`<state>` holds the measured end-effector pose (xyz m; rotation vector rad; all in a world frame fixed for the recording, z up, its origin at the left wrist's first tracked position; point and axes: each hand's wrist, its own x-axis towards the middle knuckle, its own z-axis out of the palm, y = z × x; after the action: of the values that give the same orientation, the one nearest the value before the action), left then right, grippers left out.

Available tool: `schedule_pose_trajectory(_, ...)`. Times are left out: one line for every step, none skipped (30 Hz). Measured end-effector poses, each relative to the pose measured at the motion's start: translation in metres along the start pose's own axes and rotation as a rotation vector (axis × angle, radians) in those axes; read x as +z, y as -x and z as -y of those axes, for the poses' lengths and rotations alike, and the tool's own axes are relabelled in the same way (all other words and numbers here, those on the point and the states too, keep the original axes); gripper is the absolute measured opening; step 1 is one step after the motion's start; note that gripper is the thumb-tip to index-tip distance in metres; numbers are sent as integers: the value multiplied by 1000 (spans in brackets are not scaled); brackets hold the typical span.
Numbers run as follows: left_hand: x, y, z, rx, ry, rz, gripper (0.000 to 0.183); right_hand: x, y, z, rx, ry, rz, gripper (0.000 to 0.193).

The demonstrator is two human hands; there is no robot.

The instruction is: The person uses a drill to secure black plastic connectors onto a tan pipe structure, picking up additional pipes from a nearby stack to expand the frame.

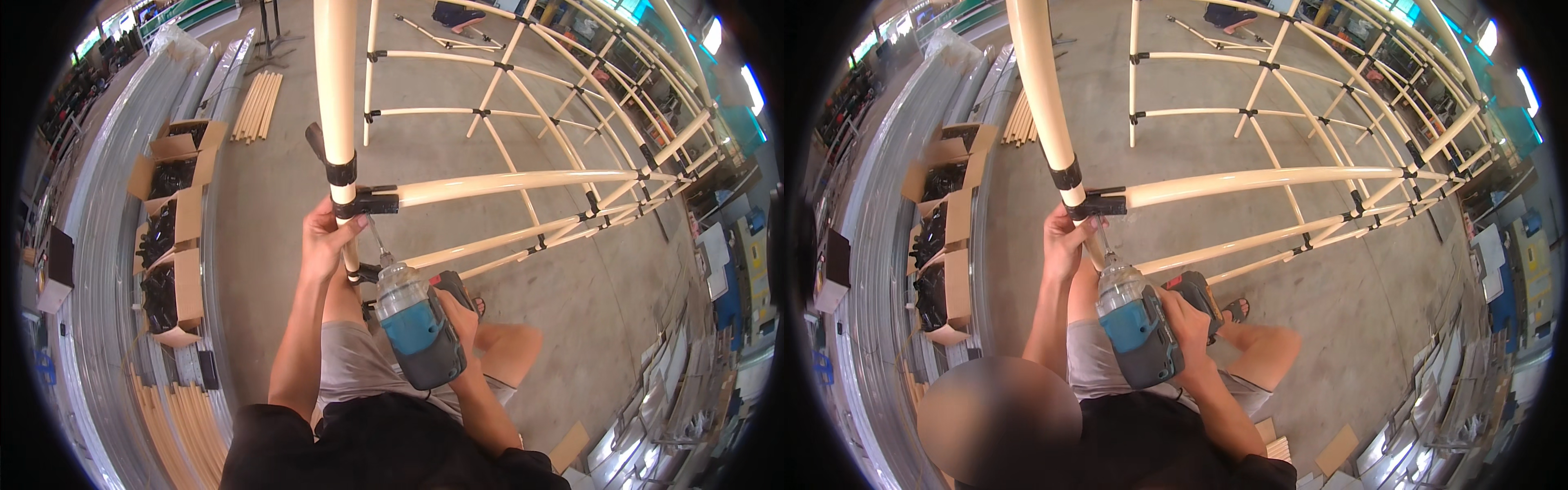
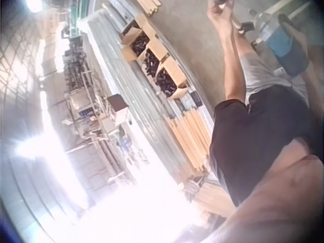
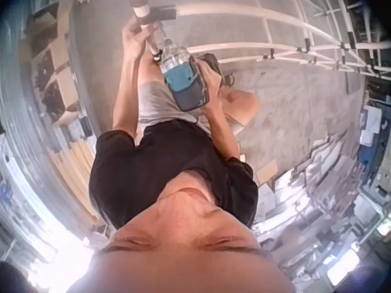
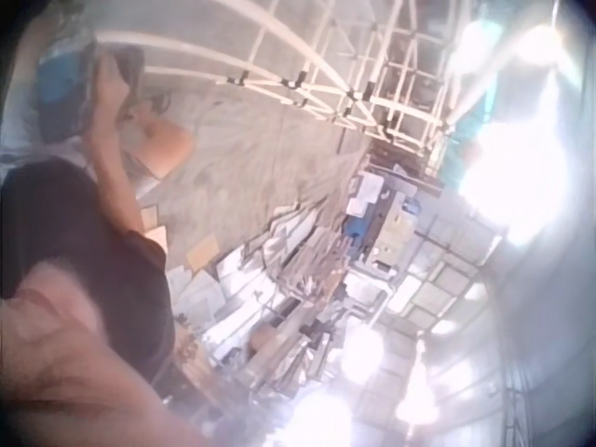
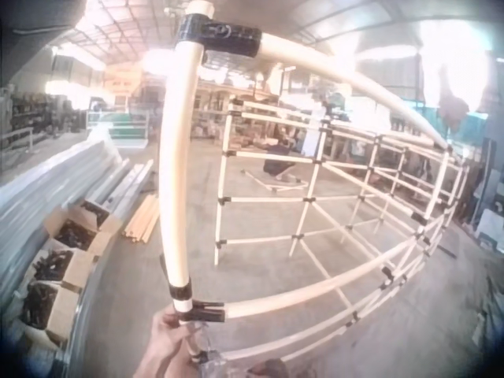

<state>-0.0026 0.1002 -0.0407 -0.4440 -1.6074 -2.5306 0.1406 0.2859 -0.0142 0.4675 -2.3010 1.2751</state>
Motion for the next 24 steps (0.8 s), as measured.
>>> schedule_pose_trajectory(-1, 0, 0, -7, 4, -2, 35, 1, 2, -2, 11, 6, 7, 46)
schedule_pose_trajectory(-1, 1, -1, -13, 18, 13, 36, 2, 4, -3, 22, 12, 15, 46)
schedule_pose_trajectory(-1, 0, -2, -12, 32, 31, 36, 4, 3, -3, 10, 17, 7, 45)
schedule_pose_trajectory(-1, 0, -4, -12, 47, 50, 36, 5, 1, -2, -2, 21, -2, 45)
schedule_pose_trajectory(-1, 1, -4, -27, 48, 50, 36, 6, 0, -2, -14, 27, -11, 44)
schedule_pose_trajectory(-3, 1, -4, -17, 46, 55, 36, 6, 0, -2, -31, 43, -11, 44)
schedule_pose_trajectory(-4, 0, -2, -7, 43, 60, 36, 5, 0, -3, -48, 60, -11, 43)
schedule_pose_trajectory(-5, 0, -2, 3, 41, 66, 36, 4, 0, -3, -65, 77, -12, 43)
schedule_pose_trajectory(-3, 1, -4, -8, 52, 65, 36, 5, 2, -3, -61, 72, -26, 42)
schedule_pose_trajectory(0, 1, -8, -19, 63, 63, 37, 5, 3, -4, -57, 67, -39, 42)
schedule_pose_trajectory(2, 2, -10, -31, 74, 62, 37, 5, 4, -4, -53, 62, -53, 42)
schedule_pose_trajectory(1, 2, -10, -36, 60, 56, 38, 6, 4, -4, -42, 69, -42, 41)
schedule_pose_trajectory(0, 2, -10, -41, 45, 50, 38, 5, 3, -3, -32, 76, -31, 41)
schedule_pose_trajectory(-1, 2, -9, -46, 30, 45, 39, 5, 2, -3, -21, 83, -19, 41)
schedule_pose_trajectory(-1, 2, -9, -44, 34, 49, 39, 5, 2, -2, -8, 66, -20, 41)
schedule_pose_trajectory(0, 2, -8, -41, 38, 54, 39, 6, 2, 1, 5, 48, -21, 40)
schedule_pose_trajectory(0, 2, -8, -39, 43, 59, 39, 7, 2, 3, 19, 31, -23, 40)
schedule_pose_trajectory(1, 2, -7, -37, 52, 50, 39, 8, 2, 5, 36, 31, -19, 40)
schedule_pose_trajectory(2, 2, -7, -36, 61, 41, 39, 9, 4, 7, 53, 32, -15, 40)
schedule_pose_trajectory(2, 2, -6, -35, 70, 33, 39, 10, 4, 9, 71, 33, -12, 41)
schedule_pose_trajectory(3, 2, -7, -33, 76, 22, 39, 10, 4, 11, 68, 69, -7, 41)
schedule_pose_trajectory(4, 3, -8, -32, 81, 12, 39, 11, 3, 13, 65, 105, -3, 41)
schedule_pose_trajectory(4, 3, -9, -30, 87, 2, 39, 11, 3, 14, 62, 141, 2, 41)
schedule_pose_trajectory(4, 3, -8, -27, 82, 7, 39, 11, 4, 14, 72, 156, 7, 41)
